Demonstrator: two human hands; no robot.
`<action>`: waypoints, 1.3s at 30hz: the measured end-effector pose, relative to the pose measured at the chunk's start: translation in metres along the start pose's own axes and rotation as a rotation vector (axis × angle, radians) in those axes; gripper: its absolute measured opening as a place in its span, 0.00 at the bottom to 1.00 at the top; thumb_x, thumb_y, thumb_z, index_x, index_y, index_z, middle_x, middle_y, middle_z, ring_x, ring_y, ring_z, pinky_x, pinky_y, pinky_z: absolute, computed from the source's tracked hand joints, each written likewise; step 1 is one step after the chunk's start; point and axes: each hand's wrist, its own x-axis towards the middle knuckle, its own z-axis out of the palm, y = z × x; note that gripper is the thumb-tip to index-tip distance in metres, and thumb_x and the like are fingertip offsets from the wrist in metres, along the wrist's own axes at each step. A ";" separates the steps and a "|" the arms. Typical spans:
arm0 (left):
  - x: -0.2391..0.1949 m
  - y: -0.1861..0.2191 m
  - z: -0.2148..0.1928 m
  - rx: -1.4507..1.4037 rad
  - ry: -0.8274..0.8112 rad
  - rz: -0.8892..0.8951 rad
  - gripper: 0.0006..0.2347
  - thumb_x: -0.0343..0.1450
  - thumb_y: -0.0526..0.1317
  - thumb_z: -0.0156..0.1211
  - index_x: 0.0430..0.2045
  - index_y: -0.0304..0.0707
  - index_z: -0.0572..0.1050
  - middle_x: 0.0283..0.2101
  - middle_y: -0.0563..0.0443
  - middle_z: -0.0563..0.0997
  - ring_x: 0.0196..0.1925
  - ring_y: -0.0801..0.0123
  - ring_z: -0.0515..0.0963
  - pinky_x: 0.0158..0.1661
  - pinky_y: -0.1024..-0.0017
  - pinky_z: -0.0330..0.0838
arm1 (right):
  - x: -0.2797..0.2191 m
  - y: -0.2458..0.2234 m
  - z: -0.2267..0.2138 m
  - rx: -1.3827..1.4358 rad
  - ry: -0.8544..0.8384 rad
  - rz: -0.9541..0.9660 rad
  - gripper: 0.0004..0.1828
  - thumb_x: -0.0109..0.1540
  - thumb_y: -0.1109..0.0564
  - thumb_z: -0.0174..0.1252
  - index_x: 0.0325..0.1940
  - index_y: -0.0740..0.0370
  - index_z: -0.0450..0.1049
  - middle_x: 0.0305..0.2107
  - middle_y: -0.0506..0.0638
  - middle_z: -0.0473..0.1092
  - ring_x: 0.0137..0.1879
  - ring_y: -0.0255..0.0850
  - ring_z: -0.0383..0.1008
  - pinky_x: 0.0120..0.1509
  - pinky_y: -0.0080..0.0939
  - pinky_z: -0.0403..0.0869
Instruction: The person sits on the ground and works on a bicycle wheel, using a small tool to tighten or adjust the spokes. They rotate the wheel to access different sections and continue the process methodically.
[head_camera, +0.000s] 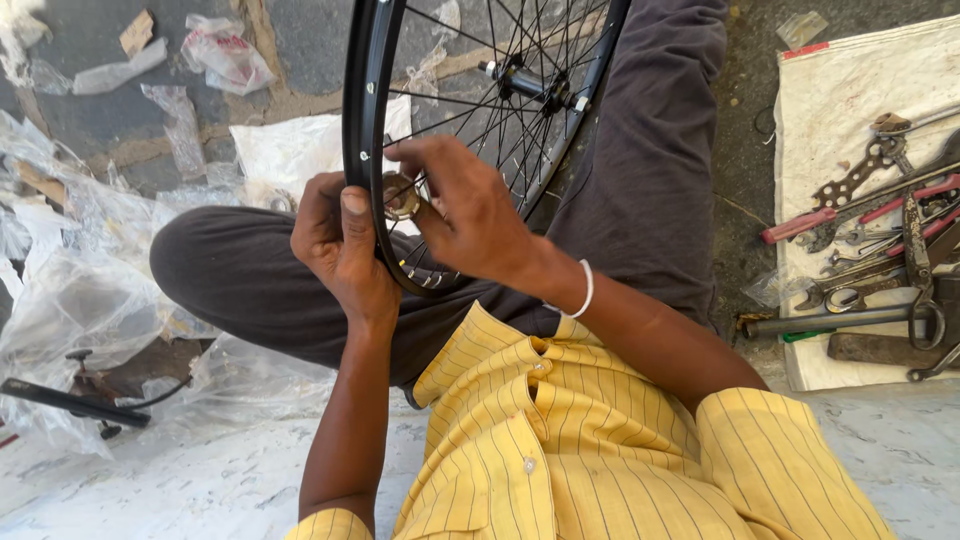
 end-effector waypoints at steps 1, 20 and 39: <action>0.001 0.001 0.000 0.012 -0.004 0.017 0.14 0.79 0.46 0.61 0.38 0.30 0.74 0.35 0.52 0.79 0.38 0.76 0.78 0.43 0.78 0.72 | -0.001 -0.003 0.000 0.058 -0.026 -0.001 0.24 0.59 0.64 0.68 0.57 0.71 0.70 0.42 0.52 0.69 0.45 0.34 0.70 0.44 0.32 0.72; 0.004 0.001 0.000 0.005 -0.002 0.030 0.13 0.79 0.46 0.59 0.36 0.32 0.74 0.33 0.55 0.78 0.36 0.77 0.78 0.39 0.76 0.73 | 0.006 -0.008 -0.001 0.040 -0.063 0.055 0.25 0.54 0.62 0.69 0.55 0.70 0.73 0.38 0.53 0.69 0.42 0.41 0.70 0.43 0.35 0.70; 0.041 0.016 0.012 0.227 0.056 0.019 0.24 0.80 0.53 0.54 0.22 0.29 0.78 0.19 0.55 0.71 0.22 0.79 0.66 0.28 0.75 0.56 | -0.001 0.007 0.001 -0.331 0.364 -0.286 0.15 0.65 0.59 0.67 0.49 0.67 0.70 0.53 0.61 0.71 0.61 0.54 0.74 0.66 0.50 0.76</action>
